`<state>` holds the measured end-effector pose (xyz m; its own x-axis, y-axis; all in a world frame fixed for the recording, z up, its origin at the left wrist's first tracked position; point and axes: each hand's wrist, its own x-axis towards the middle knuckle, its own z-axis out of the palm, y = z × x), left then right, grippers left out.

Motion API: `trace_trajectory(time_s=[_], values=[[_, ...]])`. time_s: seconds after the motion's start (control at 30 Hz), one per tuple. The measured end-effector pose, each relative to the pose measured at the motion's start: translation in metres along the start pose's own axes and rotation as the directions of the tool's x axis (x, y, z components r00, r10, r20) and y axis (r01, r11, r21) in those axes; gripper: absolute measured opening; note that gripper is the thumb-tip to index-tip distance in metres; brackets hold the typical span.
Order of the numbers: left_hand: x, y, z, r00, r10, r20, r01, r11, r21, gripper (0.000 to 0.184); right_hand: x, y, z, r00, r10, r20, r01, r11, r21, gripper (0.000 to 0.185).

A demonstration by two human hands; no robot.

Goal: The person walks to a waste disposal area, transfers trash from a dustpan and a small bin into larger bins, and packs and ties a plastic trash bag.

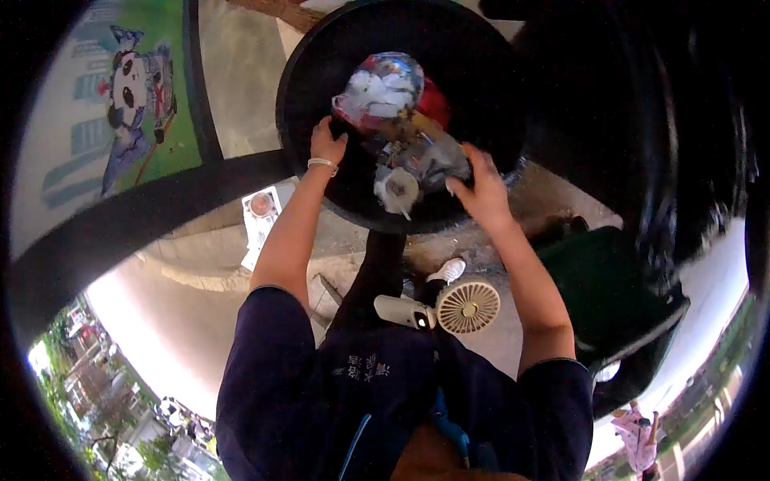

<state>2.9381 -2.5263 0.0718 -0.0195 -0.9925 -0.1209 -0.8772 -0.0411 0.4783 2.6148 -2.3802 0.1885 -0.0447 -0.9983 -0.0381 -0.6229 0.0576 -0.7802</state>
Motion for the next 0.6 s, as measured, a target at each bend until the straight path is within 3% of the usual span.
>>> trace_trajectory(time_s=[0.07, 0.1, 0.17, 0.2, 0.23, 0.33, 0.37, 0.4, 0.43, 0.47, 0.53, 0.6], values=[[0.043, -0.024, 0.018, 1.000, 0.011, -0.002, -0.010, 0.999, 0.043, 0.059, 0.074, 0.028, 0.055, 1.000, -0.009, -0.010, 0.009, 0.999, -0.042, 0.061], [0.065, -0.034, 0.034, 1.000, 0.001, 0.013, 0.000, 0.998, -0.065, 0.071, 0.107, 0.041, 0.080, 0.999, 0.050, 0.003, -0.050, 0.999, 0.011, 0.063], [0.100, -0.064, 0.067, 0.998, -0.004, 0.066, 0.012, 0.992, -0.122, 0.075, 0.144, 0.047, 0.114, 0.993, 0.112, 0.029, -0.113, 0.992, 0.059, 0.064], [0.119, -0.077, 0.087, 0.994, 0.010, 0.112, 0.010, 0.984, -0.178, 0.079, 0.157, 0.046, 0.128, 0.969, 0.230, 0.094, -0.248, 0.912, 0.327, 0.064], [0.148, -0.139, 0.151, 0.997, 0.042, 0.069, -0.024, 0.968, -0.249, 0.085, 0.167, 0.046, 0.139, 0.928, 0.327, 0.180, -0.370, 0.744, 0.557, 0.064], [0.141, -0.046, 0.091, 0.973, -0.200, 0.112, 0.177, 0.967, 0.181, 0.073, 0.155, 0.064, 0.177, 0.941, 0.333, 0.064, -0.298, 0.723, 0.623, 0.058], [0.148, -0.061, 0.097, 0.948, -0.238, 0.212, 0.192, 0.957, 0.218, 0.068, 0.148, 0.068, 0.180, 0.939, 0.340, 0.056, -0.320, 0.801, 0.506, 0.052], [0.154, -0.073, 0.102, 0.910, -0.274, 0.310, 0.198, 0.946, 0.257, 0.062, 0.137, 0.071, 0.180, 0.938, 0.343, 0.049, -0.320, 0.802, 0.505, 0.052], [0.156, -0.070, 0.098, 0.801, -0.357, 0.481, 0.205, 0.918, 0.339, 0.053, 0.124, 0.071, 0.176, 0.919, 0.389, 0.070, -0.363, 0.760, 0.539, 0.050], [0.153, -0.063, 0.096, 0.802, -0.350, 0.484, 0.198, 0.920, 0.337, 0.053, 0.114, 0.072, 0.171, 0.897, 0.431, 0.094, -0.403, 0.715, 0.570, 0.048], [0.139, -0.049, 0.089, 0.918, -0.217, 0.332, 0.235, 0.972, -0.014, 0.038, 0.096, 0.077, 0.154, 0.883, 0.453, 0.122, -0.435, 0.697, 0.570, 0.045], [0.149, -0.029, 0.082, 0.937, -0.163, 0.309, 0.232, 0.952, -0.200, 0.032, 0.074, 0.079, 0.133, 0.868, 0.473, 0.150, -0.467, 0.677, 0.569, 0.043]])
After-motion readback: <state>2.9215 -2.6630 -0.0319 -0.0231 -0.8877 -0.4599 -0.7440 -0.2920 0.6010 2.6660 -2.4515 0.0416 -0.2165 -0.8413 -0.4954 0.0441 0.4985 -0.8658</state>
